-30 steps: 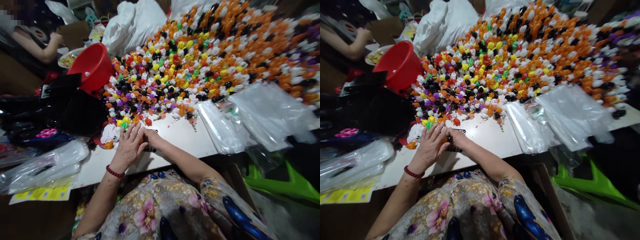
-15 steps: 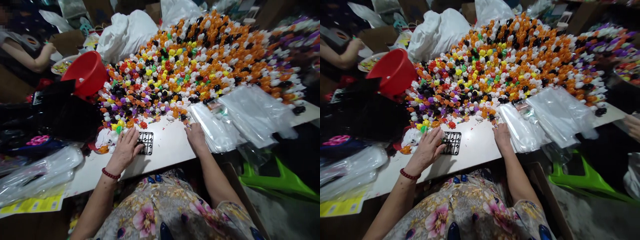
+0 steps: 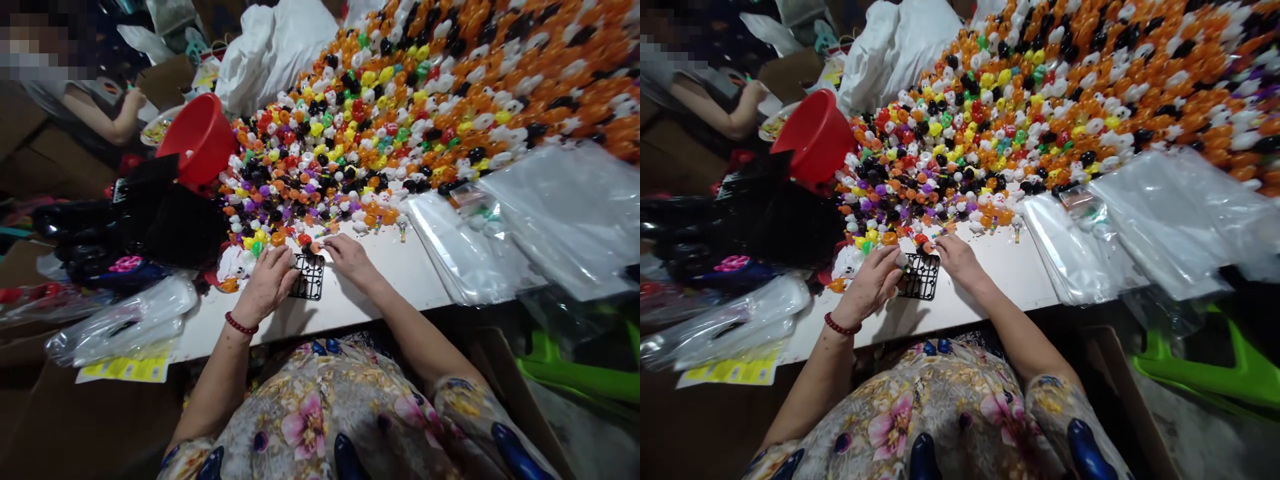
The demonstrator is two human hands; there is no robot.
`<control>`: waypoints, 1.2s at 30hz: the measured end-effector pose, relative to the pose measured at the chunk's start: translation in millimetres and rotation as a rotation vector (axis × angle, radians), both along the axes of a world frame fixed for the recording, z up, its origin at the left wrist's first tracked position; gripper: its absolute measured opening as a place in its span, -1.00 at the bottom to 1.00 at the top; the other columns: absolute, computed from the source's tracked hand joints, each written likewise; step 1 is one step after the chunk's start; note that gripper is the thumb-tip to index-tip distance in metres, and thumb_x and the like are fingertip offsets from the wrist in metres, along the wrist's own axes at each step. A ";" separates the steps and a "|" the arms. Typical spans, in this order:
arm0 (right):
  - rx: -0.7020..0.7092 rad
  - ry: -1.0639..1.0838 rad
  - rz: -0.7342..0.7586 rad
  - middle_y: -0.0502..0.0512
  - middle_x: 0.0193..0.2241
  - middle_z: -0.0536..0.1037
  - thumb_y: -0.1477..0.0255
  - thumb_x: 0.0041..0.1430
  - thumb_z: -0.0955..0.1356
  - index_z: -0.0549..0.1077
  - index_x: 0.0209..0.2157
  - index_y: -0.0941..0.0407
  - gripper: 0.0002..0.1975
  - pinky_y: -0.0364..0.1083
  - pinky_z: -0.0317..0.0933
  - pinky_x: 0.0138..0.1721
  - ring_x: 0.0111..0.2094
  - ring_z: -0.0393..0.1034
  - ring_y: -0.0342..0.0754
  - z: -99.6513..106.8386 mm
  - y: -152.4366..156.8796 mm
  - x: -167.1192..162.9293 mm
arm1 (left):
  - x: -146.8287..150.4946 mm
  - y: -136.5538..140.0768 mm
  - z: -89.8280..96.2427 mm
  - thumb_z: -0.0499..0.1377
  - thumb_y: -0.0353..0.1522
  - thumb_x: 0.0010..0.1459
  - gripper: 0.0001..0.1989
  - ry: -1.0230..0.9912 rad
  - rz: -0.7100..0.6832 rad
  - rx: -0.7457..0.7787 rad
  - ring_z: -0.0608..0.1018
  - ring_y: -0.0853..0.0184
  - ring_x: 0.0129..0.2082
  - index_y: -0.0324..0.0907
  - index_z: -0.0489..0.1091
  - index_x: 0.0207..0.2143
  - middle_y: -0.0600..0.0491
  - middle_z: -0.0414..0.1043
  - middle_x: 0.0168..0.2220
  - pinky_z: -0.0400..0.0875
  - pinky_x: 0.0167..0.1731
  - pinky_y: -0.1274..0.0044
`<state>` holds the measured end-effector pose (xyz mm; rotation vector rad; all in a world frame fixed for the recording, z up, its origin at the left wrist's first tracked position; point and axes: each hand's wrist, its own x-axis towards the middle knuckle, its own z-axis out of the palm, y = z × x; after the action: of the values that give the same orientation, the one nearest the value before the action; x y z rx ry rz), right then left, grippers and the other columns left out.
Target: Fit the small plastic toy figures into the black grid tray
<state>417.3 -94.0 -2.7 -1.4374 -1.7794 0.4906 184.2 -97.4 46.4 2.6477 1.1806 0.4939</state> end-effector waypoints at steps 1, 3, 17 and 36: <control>-0.020 -0.028 0.030 0.13 -0.27 0.55 0.50 0.28 0.28 0.54 -0.22 0.12 -0.82 -0.09 0.27 -0.11 -0.21 0.42 -0.04 1.2 7.7 -7.5 | -0.5 0.3 0.7 -0.12 -0.22 0.38 -0.55 -0.030 0.003 -0.017 0.35 0.15 0.21 -0.20 0.27 0.19 -0.17 0.35 0.15 0.17 0.28 0.15; -0.069 -0.086 0.094 0.13 -0.29 0.54 0.51 0.28 0.30 0.54 -0.24 0.13 -0.84 -0.10 0.24 -0.13 -0.21 0.40 -0.05 5.0 20.7 -19.3 | -1.8 0.2 2.5 -0.14 -0.22 0.38 -0.54 -0.084 0.008 -0.051 0.36 0.16 0.19 -0.21 0.29 0.18 -0.18 0.35 0.13 0.22 0.26 0.18; -0.306 -0.074 0.253 0.04 -0.43 0.50 0.32 0.39 0.22 0.52 -0.38 0.17 -0.65 -0.17 0.04 -0.32 -0.36 0.28 -0.14 34.2 52.6 -60.7 | -2.4 5.0 3.3 -0.18 -0.17 0.40 -0.49 -0.150 0.049 -0.080 0.33 0.19 0.23 -0.21 0.25 0.23 -0.19 0.28 0.18 0.25 0.25 0.24; -0.277 0.149 -0.162 0.05 -0.21 0.52 0.39 0.30 0.31 0.47 -0.22 0.07 -0.89 -0.12 0.30 -0.13 -0.19 0.38 -0.08 14.7 18.2 -2.3 | -1.8 18.0 -21.6 -0.20 -0.11 0.37 -0.47 0.073 0.059 0.108 0.31 0.07 0.28 -0.15 0.30 0.18 -0.17 0.31 0.24 0.16 0.25 0.09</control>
<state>415.0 -75.8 12.0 -1.6716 -1.5069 0.7612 182.4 -79.4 24.8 2.7500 1.2911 0.4884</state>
